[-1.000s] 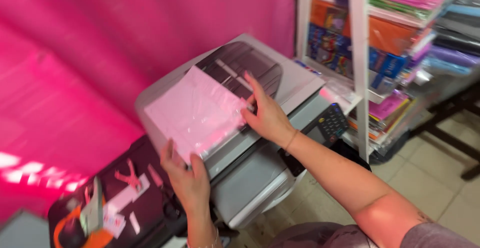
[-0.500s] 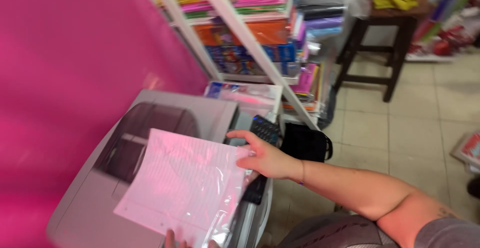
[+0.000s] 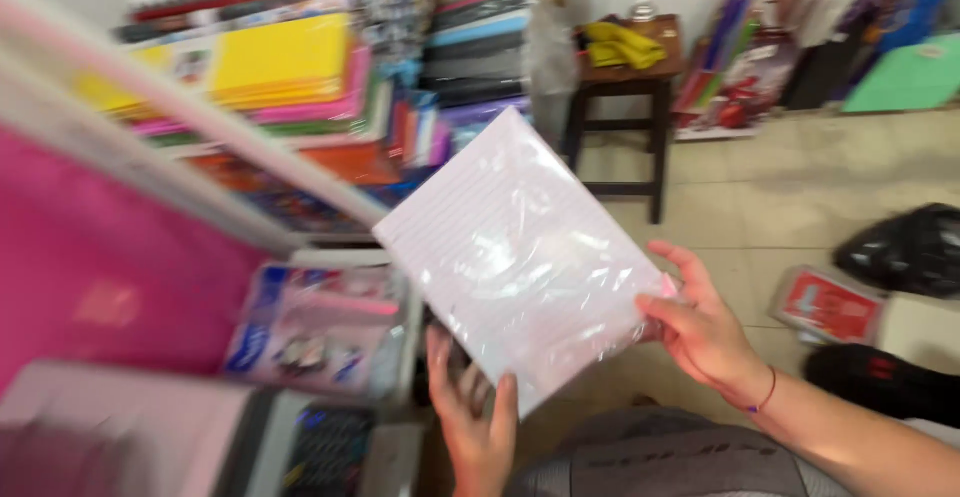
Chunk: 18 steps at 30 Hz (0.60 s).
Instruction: The person staples a stack of papers together using a stapler. They then place the stapled papers into a clear plastic sleeve and staple the sleeve shut. The person repeats this process with another stack of papers.
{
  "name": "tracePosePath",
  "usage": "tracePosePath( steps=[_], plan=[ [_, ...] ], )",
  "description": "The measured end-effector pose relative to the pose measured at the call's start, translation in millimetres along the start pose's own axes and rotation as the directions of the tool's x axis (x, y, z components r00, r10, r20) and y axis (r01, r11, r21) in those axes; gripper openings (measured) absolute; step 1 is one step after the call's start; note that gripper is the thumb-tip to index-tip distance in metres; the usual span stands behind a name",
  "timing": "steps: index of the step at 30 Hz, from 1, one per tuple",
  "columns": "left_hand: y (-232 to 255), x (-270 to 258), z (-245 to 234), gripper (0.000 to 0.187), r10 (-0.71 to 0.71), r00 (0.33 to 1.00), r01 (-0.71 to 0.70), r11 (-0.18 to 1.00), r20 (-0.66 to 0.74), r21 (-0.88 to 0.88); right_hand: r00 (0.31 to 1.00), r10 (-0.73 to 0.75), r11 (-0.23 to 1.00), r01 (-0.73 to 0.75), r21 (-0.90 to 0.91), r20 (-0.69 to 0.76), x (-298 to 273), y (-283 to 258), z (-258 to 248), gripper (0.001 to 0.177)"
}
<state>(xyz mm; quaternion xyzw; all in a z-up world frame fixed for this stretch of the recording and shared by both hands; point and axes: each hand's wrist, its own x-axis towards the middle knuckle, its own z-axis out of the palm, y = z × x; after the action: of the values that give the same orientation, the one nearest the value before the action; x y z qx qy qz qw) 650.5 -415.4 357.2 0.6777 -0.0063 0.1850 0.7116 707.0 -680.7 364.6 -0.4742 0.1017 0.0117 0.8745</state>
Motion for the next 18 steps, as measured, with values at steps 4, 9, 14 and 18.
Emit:
tracePosePath(
  steps=[4,9,14,18],
  plan=[
    [-44.5,61.1,110.4,0.073,-0.045,0.997,0.056,0.985,0.069,-0.165,0.992,-0.013,0.996,0.003,-0.085,-0.123,49.1,-66.0,-54.7,0.071],
    [-78.5,142.0,205.5,0.087,-0.346,0.935,0.352,0.932,0.080,-0.090,0.970,0.024,0.998,-0.039,-0.058,-0.241,129.6,-86.1,-122.4,0.071],
    [-115.2,226.1,285.3,0.097,-0.307,0.933,0.326,0.942,0.186,-0.080,0.971,0.010,0.997,-0.030,-0.078,-0.238,235.6,-83.5,-163.1,0.080],
    [-184.0,299.1,328.4,0.079,-0.173,0.943,0.207,0.974,0.283,-0.091,0.952,0.041,0.973,-0.107,-0.205,-0.302,335.4,-82.9,-181.6,0.089]
  ],
)
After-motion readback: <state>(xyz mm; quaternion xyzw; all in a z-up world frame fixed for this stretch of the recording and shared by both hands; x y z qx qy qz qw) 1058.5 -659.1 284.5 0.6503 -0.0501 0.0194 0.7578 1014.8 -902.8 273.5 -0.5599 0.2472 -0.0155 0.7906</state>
